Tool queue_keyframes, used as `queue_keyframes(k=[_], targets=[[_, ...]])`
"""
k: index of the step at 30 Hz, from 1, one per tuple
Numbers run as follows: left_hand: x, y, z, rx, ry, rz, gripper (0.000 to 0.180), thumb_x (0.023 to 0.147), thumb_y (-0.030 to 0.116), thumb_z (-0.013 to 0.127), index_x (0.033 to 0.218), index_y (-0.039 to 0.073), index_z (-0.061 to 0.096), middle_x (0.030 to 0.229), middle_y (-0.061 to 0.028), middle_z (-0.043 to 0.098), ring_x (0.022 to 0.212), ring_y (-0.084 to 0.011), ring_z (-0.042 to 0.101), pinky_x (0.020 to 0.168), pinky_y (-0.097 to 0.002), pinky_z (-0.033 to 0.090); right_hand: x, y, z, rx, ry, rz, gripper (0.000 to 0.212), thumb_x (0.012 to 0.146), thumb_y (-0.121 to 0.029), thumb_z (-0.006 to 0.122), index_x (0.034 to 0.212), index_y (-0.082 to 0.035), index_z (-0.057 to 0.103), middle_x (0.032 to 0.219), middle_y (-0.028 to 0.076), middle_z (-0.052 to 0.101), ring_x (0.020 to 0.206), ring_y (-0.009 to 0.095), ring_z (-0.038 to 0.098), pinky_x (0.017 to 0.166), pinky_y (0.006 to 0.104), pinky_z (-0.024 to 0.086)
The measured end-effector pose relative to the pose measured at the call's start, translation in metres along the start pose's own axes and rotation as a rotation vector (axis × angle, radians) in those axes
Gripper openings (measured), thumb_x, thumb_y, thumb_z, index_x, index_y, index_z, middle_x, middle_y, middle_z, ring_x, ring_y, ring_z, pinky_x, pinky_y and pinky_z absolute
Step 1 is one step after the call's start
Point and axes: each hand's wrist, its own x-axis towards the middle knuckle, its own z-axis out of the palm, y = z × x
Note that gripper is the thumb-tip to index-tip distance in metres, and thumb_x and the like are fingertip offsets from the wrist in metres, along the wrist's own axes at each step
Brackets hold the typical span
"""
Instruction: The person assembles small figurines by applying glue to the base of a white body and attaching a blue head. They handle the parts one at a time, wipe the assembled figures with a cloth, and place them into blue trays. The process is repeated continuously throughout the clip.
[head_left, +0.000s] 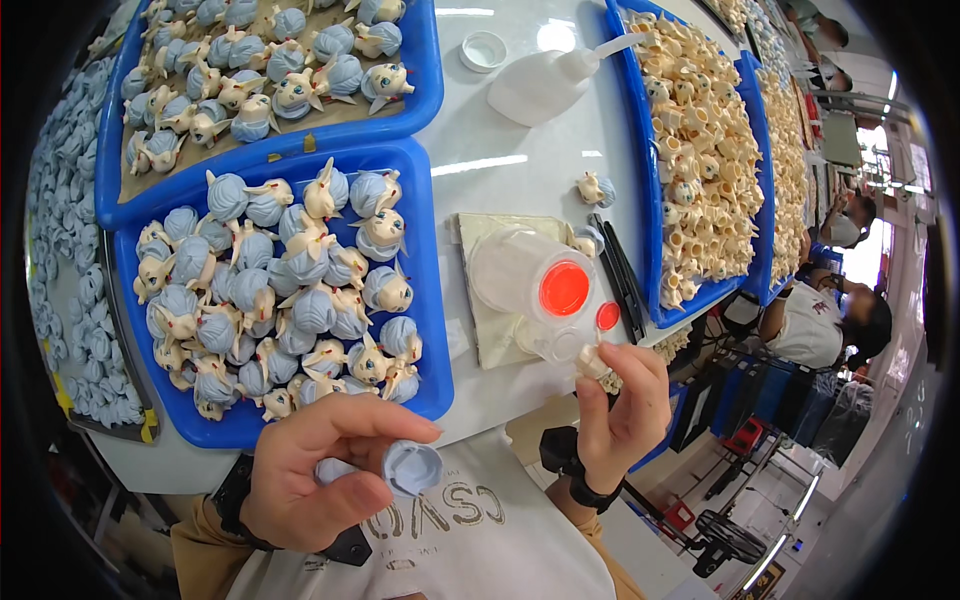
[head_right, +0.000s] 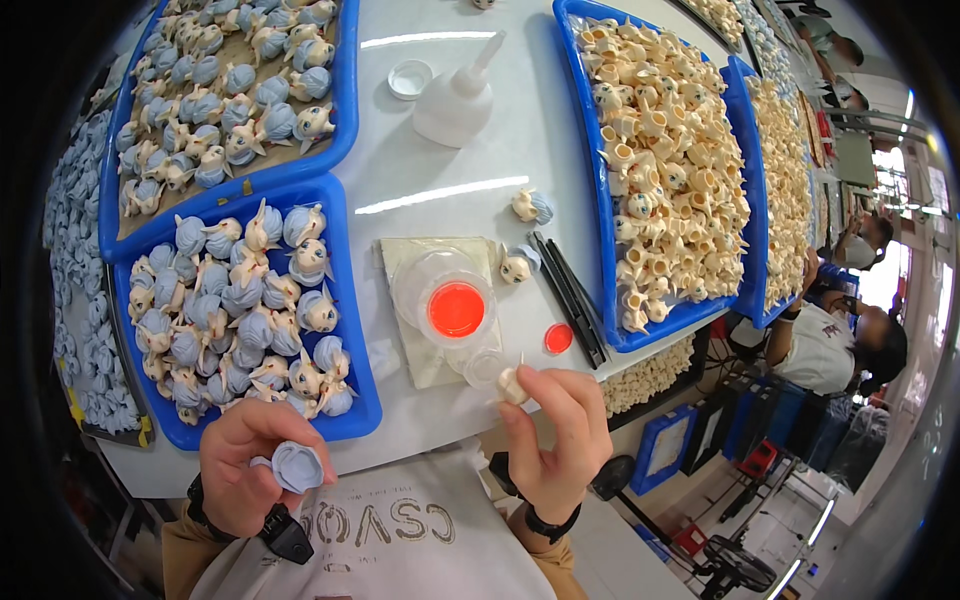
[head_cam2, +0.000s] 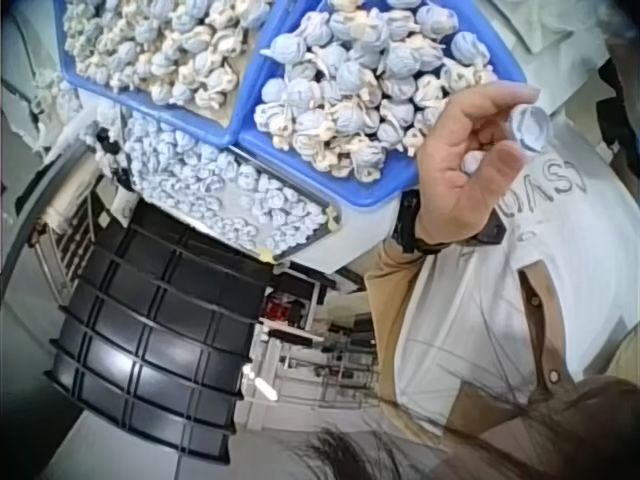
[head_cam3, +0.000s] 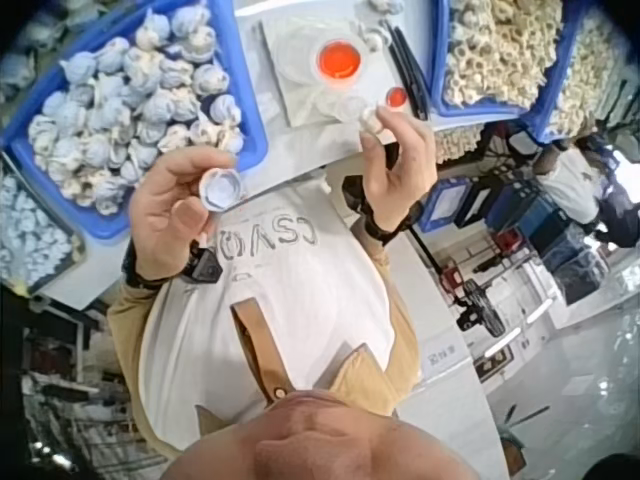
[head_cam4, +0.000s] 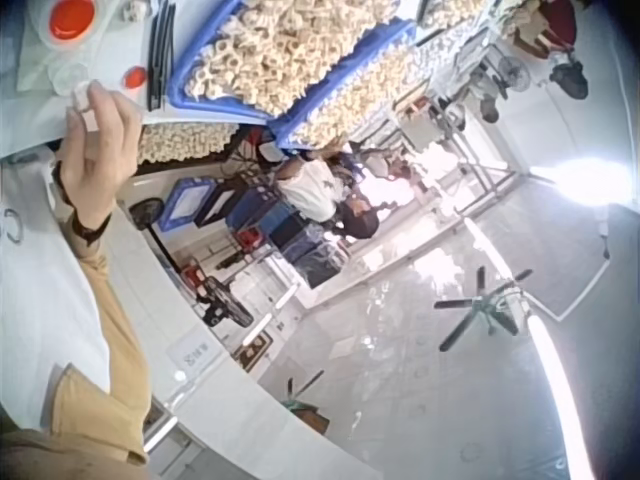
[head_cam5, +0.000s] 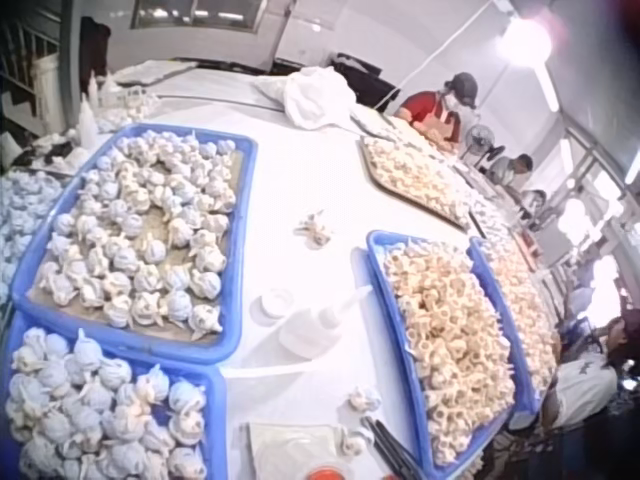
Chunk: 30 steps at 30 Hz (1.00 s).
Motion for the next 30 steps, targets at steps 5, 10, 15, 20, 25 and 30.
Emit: queue_keyframes(k=[5,10,15,20,25,30], targets=[[0.002,0.0,-0.002,0.099,-0.04,0.008,0.037,0.081,0.013,0.06,0.11,-0.008,0.048,0.085,-0.0072,0.057,0.065,-0.0036,0.048,0.057,-0.0179,0.038,0.0,-0.005,-0.002,0.157,0.084,-0.057,0.032,0.062,-0.001,0.068,0.093,0.004,0.057,0.081,0.014,0.057,0.069,0.024,0.054,0.06,0.0292,0.042],[0.005,-0.002,0.003,0.102,0.032,-0.047,0.037,0.078,0.023,0.065,0.099,-0.004,0.048,0.084,-0.0154,0.061,0.066,-0.0079,0.057,0.057,-0.0182,0.043,-0.003,-0.024,0.007,0.59,0.062,-0.158,0.027,0.067,-0.004,0.069,0.09,0.004,0.057,0.08,0.015,0.057,0.066,0.025,0.056,0.056,0.0303,0.046],[0.004,-0.001,-0.002,0.11,-0.039,-0.063,0.036,0.076,0.016,0.067,0.099,-0.006,0.05,0.088,-0.0169,0.061,0.066,-0.0071,0.055,0.056,-0.0189,0.042,0.004,-0.043,0.021,0.761,-0.111,-0.226,0.03,0.064,-0.007,0.073,0.089,0.003,0.059,0.081,0.015,0.057,0.067,0.025,0.057,0.054,0.0304,0.048],[0.007,-0.004,-0.003,0.168,-0.033,0.047,0.033,0.074,0.014,0.07,0.095,-0.006,0.055,0.084,-0.0156,0.061,0.058,-0.0062,0.051,0.053,-0.0196,0.04,0.006,-0.046,0.027,0.698,-0.201,-0.281,0.033,0.063,-0.007,0.073,0.091,0.004,0.06,0.08,0.012,0.056,0.065,0.022,0.056,0.053,0.0286,0.045],[0.009,-0.004,-0.009,0.388,-0.078,0.14,0.031,0.071,0.005,0.07,0.099,-0.001,0.06,0.083,-0.009,0.062,0.052,-0.0036,0.047,0.048,-0.0182,0.036,0.013,-0.047,0.028,0.498,-0.232,-0.421,0.028,0.059,-0.007,0.075,0.083,0.003,0.064,0.071,0.009,0.056,0.058,0.016,0.053,0.047,0.0237,0.041],[0.01,0.008,0.005,0.544,-0.139,0.002,0.037,0.065,0.008,0.075,0.098,0.0,0.061,0.074,-0.0048,0.059,0.051,-0.004,0.047,0.048,-0.0172,0.037,0.011,-0.051,0.02,0.292,-0.231,-0.526,0.024,0.06,-0.011,0.074,0.082,-0.005,0.067,0.072,0.002,0.052,0.061,0.013,0.045,0.052,0.0248,0.037]])
